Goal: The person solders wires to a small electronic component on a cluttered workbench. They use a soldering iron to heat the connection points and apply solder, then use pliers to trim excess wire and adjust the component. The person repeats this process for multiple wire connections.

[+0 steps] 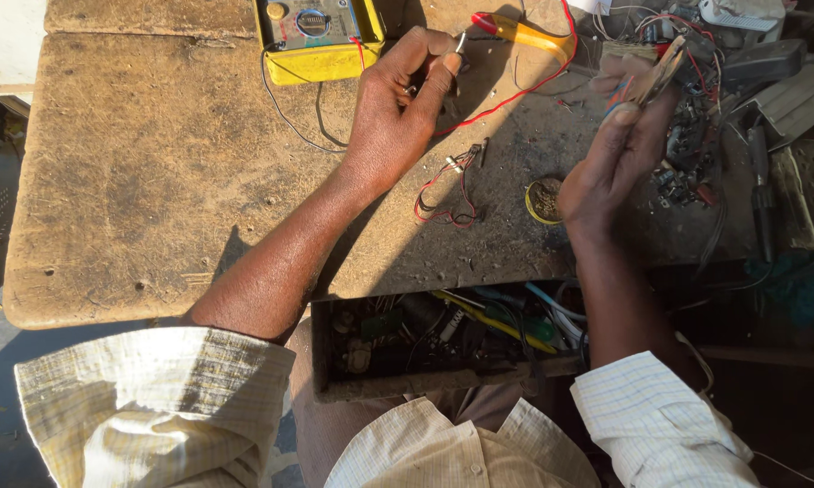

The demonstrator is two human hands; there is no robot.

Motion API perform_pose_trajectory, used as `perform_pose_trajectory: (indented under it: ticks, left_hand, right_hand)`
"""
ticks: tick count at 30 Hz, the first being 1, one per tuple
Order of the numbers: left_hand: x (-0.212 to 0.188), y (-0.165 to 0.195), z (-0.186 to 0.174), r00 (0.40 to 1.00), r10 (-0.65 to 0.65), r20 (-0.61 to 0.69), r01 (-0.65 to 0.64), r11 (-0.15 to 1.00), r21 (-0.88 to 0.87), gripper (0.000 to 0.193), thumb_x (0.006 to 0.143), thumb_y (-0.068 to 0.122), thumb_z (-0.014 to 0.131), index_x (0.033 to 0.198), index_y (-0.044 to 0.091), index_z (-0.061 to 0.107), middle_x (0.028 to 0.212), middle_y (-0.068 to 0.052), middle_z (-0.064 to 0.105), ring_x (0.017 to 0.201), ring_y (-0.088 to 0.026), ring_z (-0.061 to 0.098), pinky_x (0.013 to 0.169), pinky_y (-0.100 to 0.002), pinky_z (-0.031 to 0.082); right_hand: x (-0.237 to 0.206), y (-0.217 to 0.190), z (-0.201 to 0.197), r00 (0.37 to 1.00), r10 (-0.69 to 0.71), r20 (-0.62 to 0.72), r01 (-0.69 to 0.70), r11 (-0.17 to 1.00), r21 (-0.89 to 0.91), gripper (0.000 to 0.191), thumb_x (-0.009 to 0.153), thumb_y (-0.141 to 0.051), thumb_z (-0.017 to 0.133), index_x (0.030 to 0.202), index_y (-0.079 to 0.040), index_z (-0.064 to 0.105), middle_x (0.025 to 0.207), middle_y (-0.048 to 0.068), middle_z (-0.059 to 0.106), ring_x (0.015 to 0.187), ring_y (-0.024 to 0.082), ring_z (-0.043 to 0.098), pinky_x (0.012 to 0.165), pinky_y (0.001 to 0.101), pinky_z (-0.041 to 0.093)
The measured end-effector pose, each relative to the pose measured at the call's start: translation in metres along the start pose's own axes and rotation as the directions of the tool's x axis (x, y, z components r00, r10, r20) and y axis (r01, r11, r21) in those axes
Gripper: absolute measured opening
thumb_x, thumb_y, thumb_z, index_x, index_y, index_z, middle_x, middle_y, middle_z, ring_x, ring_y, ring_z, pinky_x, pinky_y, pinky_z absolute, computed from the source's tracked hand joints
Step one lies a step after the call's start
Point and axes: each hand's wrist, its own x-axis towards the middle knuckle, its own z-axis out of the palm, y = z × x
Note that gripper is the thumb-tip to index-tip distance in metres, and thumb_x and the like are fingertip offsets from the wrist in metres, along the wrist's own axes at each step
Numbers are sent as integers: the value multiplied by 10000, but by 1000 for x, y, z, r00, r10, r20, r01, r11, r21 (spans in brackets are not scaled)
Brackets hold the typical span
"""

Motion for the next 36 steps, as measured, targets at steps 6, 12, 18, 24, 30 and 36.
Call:
perform_pose_trajectory:
  ticks: [6,12,18,24,30,36]
  left_hand:
    - [-9,6,-17,975,220,-35,-209,957,200,91,1074,92,702,1121,22,737,910,-31,613,793,-77,554,652,-278,440]
    - [-15,4,-31,979,193,61,-201,966,162,81,1047,115,782,1089,46,791,876,-38,630,681,-122,507,579,-326,425]
    - [-26,2,-36,968,95,230,-130,982,140,68,1046,131,773,1073,74,798,889,-39,731,633,-118,618,513,-322,506]
    - [-24,5,-36,928,253,274,-265,964,10,57,1046,106,795,1008,66,780,929,-64,768,848,-113,750,696,-305,641]
    - [-25,12,-29,937,23,348,-42,998,46,82,963,-27,729,903,25,751,819,-52,747,740,-102,697,632,-317,582]
    - [-18,22,-28,944,78,321,-116,988,102,55,891,-19,746,871,31,755,839,-52,757,788,-103,745,682,-306,606]
  right_hand:
    - [5,-10,-19,986,17,166,85,808,-583,443,1213,-367,501,1440,11,554,1318,197,555,1257,351,567,1045,508,455]
    - [-3,-2,-34,899,215,381,215,541,-813,549,1174,-471,674,1446,3,623,1288,226,564,1285,441,497,1093,674,314]
    - [-18,-23,-37,902,154,403,245,585,-773,462,1161,-381,683,1454,-27,636,1425,202,533,1407,410,467,1206,660,269]
    - [-32,-79,-45,750,414,517,78,720,-689,646,815,-430,918,1320,-76,724,1332,201,511,1291,435,428,1082,587,377]
    - [-41,-92,-32,873,237,427,101,768,-632,568,721,-252,993,1198,-100,724,1364,191,505,1307,432,467,1082,532,427]
    - [-29,-86,11,955,180,236,-148,978,-146,634,955,-13,833,1507,-46,521,1424,140,560,1237,274,676,1009,351,621]
